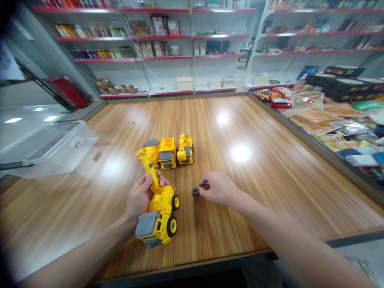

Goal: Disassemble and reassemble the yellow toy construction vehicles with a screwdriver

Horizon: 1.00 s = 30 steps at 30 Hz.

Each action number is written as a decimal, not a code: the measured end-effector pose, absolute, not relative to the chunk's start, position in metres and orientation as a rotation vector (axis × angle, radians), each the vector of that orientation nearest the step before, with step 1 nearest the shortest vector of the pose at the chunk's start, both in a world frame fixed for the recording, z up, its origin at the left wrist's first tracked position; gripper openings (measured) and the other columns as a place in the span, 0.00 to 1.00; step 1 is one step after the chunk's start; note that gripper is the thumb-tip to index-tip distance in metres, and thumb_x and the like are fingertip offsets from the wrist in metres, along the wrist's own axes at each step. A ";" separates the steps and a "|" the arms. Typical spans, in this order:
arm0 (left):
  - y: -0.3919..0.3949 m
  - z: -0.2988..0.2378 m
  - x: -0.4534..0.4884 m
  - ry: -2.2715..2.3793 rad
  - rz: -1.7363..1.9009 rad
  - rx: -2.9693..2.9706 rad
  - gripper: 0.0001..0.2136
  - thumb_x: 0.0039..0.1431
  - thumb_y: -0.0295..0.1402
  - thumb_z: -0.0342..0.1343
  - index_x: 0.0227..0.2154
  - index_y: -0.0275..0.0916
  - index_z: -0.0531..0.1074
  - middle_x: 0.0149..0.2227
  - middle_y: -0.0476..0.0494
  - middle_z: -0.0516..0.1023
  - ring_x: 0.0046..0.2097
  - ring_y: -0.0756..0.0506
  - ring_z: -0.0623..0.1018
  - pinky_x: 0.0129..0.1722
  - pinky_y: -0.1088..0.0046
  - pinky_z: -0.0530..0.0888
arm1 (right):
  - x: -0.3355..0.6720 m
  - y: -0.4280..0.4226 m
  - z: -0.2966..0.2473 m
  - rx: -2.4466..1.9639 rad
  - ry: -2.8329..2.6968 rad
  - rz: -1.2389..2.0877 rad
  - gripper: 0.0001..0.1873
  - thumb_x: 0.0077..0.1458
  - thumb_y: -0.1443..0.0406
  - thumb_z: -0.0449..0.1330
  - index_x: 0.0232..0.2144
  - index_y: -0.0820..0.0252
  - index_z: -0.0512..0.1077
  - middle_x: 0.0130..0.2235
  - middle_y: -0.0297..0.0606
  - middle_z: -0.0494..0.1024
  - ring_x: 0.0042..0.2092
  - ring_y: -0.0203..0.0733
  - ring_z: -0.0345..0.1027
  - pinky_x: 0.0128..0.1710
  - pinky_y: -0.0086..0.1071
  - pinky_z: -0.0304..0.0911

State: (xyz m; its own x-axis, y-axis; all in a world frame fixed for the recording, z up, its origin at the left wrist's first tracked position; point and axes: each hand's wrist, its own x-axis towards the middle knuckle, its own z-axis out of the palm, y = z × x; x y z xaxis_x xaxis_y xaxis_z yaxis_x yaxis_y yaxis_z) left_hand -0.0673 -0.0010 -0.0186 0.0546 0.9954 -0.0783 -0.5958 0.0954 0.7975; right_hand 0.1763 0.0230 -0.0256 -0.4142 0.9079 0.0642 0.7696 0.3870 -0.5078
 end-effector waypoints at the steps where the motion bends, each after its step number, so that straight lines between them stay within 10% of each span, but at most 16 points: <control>1: -0.001 -0.018 -0.067 0.750 1.359 0.677 0.07 0.62 0.36 0.53 0.35 0.37 0.69 0.26 0.47 0.73 0.33 0.44 0.76 0.32 0.69 0.73 | 0.176 0.022 -0.025 -1.464 -2.328 0.585 0.07 0.52 0.62 0.61 0.26 0.59 0.76 0.24 0.36 0.76 0.26 0.37 0.66 0.25 0.30 0.52; 12: -0.003 -0.012 -0.061 0.708 1.344 0.648 0.07 0.63 0.36 0.52 0.34 0.38 0.69 0.25 0.48 0.72 0.29 0.48 0.73 0.31 0.71 0.71 | 0.159 0.005 -0.005 -1.126 -2.395 0.705 0.16 0.56 0.58 0.62 0.46 0.57 0.73 0.36 0.37 0.78 0.35 0.38 0.71 0.36 0.30 0.63; 30: 0.000 -0.014 -0.069 0.712 1.361 0.759 0.07 0.64 0.37 0.50 0.36 0.39 0.68 0.27 0.49 0.72 0.28 0.50 0.71 0.30 0.73 0.70 | 0.167 0.016 0.000 -1.269 -2.268 0.592 0.14 0.52 0.63 0.63 0.42 0.59 0.69 0.39 0.37 0.75 0.39 0.40 0.69 0.39 0.32 0.63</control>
State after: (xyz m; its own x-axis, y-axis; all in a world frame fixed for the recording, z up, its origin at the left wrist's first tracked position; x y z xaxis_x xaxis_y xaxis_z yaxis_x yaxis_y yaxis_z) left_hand -0.0695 -0.0004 -0.0142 0.0822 0.9966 -0.0099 -0.5760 0.0556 0.8156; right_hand 0.1667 0.0162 0.0001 -0.4608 0.8669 0.1904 0.6630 0.4788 -0.5755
